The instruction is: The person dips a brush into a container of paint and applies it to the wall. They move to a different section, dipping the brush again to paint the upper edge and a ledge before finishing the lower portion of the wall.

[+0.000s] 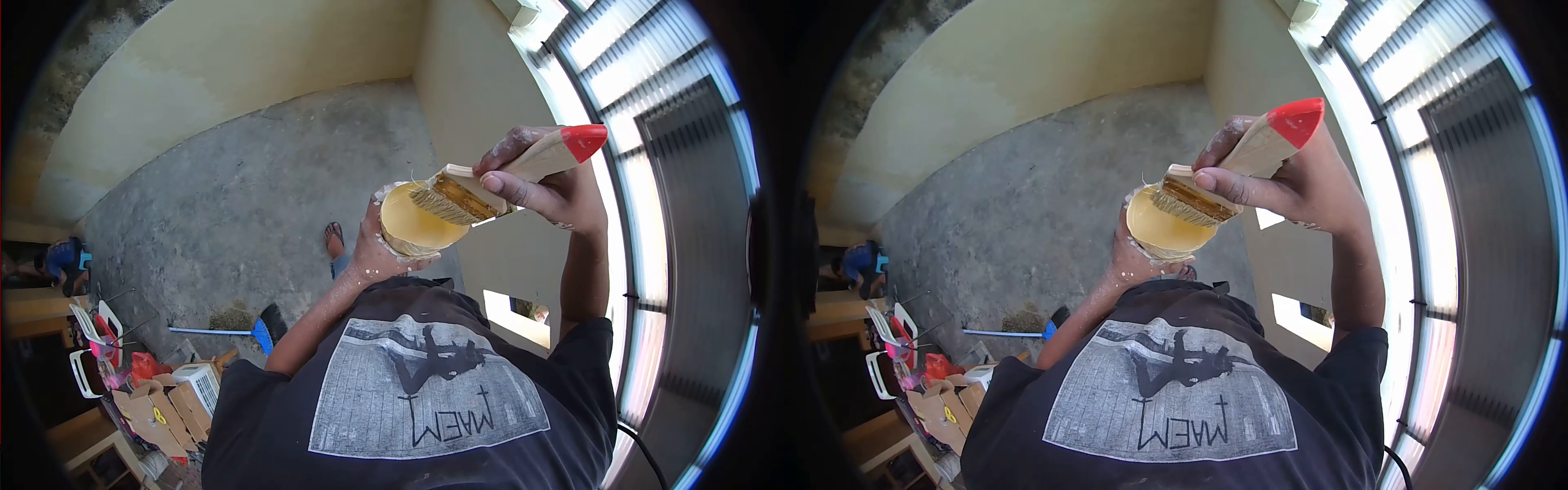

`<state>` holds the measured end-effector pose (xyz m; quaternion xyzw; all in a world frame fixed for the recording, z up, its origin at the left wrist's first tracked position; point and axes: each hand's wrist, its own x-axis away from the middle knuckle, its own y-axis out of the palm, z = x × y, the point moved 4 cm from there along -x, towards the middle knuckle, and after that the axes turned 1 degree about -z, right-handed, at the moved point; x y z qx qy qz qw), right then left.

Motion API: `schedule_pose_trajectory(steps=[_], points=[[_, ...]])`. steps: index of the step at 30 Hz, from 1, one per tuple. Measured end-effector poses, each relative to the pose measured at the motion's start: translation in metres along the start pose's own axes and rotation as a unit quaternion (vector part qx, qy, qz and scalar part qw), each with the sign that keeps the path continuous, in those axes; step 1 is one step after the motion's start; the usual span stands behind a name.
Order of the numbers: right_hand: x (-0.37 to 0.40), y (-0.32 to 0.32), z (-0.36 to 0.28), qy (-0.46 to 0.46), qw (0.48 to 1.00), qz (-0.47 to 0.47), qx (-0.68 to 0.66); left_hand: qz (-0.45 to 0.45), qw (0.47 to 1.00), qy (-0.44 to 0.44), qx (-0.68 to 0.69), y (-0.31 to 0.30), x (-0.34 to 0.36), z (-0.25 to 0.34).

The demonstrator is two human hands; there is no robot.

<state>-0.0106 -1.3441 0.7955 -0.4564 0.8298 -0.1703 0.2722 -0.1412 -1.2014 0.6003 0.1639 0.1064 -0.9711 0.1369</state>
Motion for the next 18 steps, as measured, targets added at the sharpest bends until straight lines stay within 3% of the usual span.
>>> schedule_pose_trajectory(steps=[2,7,9,13,18], points=[[-0.003,0.008,-0.003,-0.041,0.998,-0.050,0.026,-0.006,1.000,-0.013,0.006,0.001,0.000,0.000],[-0.005,0.015,-0.004,-0.036,0.994,-0.078,0.062,-0.021,1.000,-0.004,-0.015,0.002,0.003,-0.001],[-0.005,0.021,-0.003,0.069,0.989,-0.121,0.056,-0.018,1.000,0.013,-0.017,0.003,0.003,-0.002],[-0.003,0.036,0.002,0.094,0.971,-0.165,0.143,-0.026,0.999,0.016,-0.034,0.001,0.002,0.002],[0.005,0.046,0.009,0.045,0.969,-0.168,0.175,-0.033,0.999,-0.024,-0.005,0.002,0.004,0.000]])
